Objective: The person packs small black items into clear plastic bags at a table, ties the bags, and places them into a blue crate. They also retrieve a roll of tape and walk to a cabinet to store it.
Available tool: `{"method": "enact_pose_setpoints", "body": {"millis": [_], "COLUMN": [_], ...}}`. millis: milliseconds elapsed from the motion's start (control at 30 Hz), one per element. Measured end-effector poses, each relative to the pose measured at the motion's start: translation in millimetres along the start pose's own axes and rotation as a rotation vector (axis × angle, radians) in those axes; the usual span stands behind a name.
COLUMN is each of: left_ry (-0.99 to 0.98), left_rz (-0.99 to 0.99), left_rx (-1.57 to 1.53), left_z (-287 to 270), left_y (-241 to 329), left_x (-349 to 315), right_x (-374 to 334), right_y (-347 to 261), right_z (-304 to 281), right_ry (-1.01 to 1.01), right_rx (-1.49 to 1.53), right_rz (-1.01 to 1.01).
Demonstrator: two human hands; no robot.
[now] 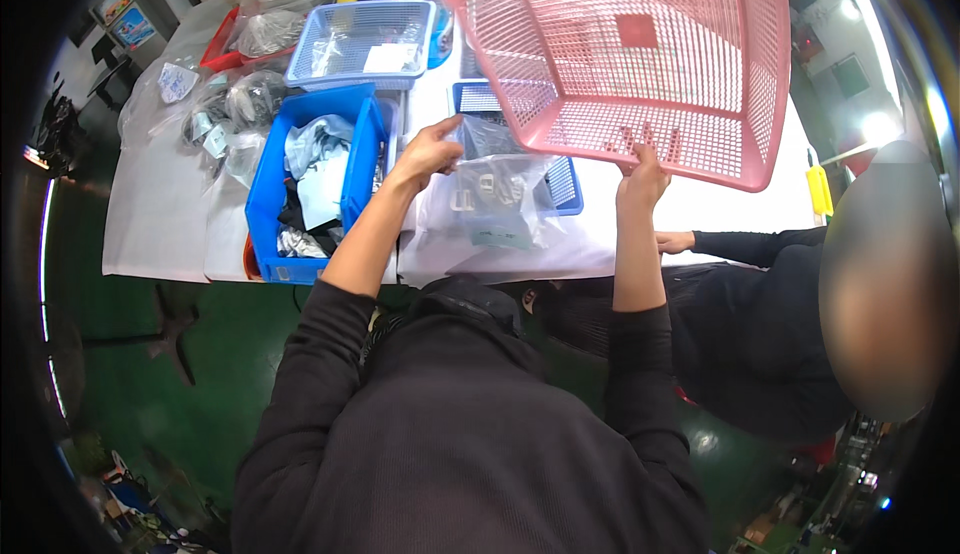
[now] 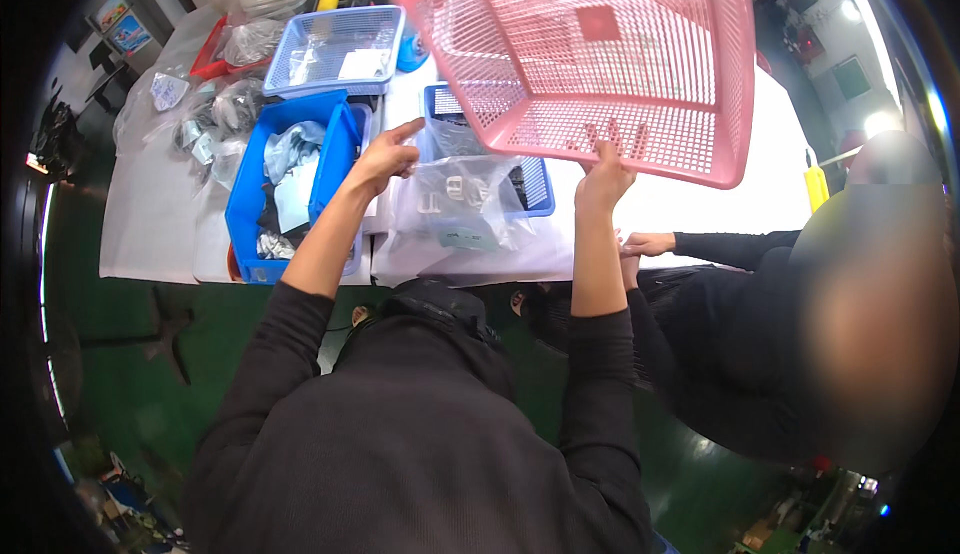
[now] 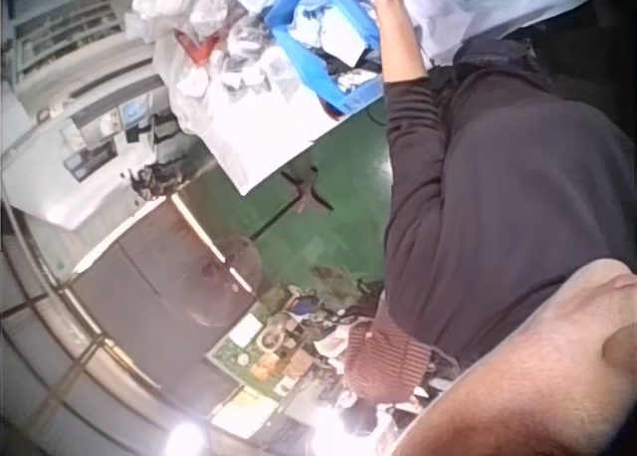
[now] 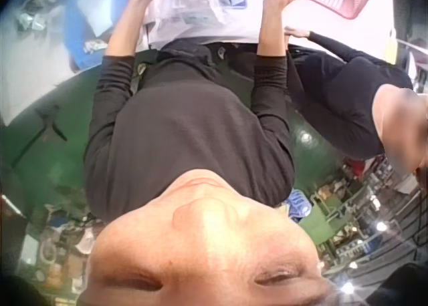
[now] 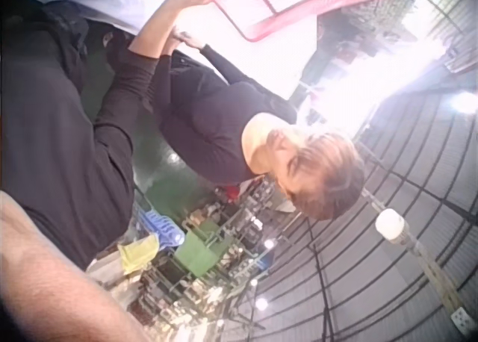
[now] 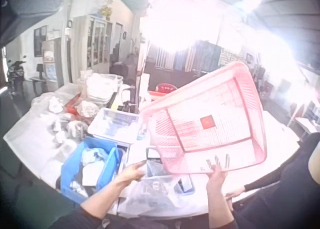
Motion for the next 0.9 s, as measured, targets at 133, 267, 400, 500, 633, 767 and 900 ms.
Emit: {"method": "enact_pose_setpoints", "body": {"millis": [133, 267, 400, 500, 633, 767, 900], "left_ry": [0.065, 0.167, 0.277, 0.278, 0.293, 0.288, 0.29], "left_rz": [0.114, 0.148, 0.142, 0.172, 0.239, 0.29, 0.455], "left_rx": [0.084, 0.113, 0.201, 0.24, 0.285, 0.275, 0.425], "left_z": [7, 9, 9, 14, 24, 34, 21], "left_y": [-5, -8, -7, -4, 1, 1, -15], "left_x": [-10, -25, -43, -45, -54, -59, -56], "right_x": [95, 126, 88, 95, 122, 138, 83], "right_y": [25, 38, 61, 71, 85, 75, 65], "right_z": [-51, -104, -168, -195, -202, -185, -105], "right_ry": [0.183, 0.003, -0.386, -0.214, 0.079, 0.247, -0.315], "right_rx": [0.109, -0.155, -0.789, -0.551, -0.131, 0.073, -0.408], "right_rz": [0.39, 0.189, -0.335, 0.069, 0.59, 0.848, 0.756]}}
Point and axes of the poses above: each hand's wrist, its own x-axis towards the middle knuckle, its own z-axis out of the palm, y = z × x, the point moved 2 cm from there along x, towards the middle knuckle, and after that the axes turned 9 degrees about -x, right-handed, at the moved point
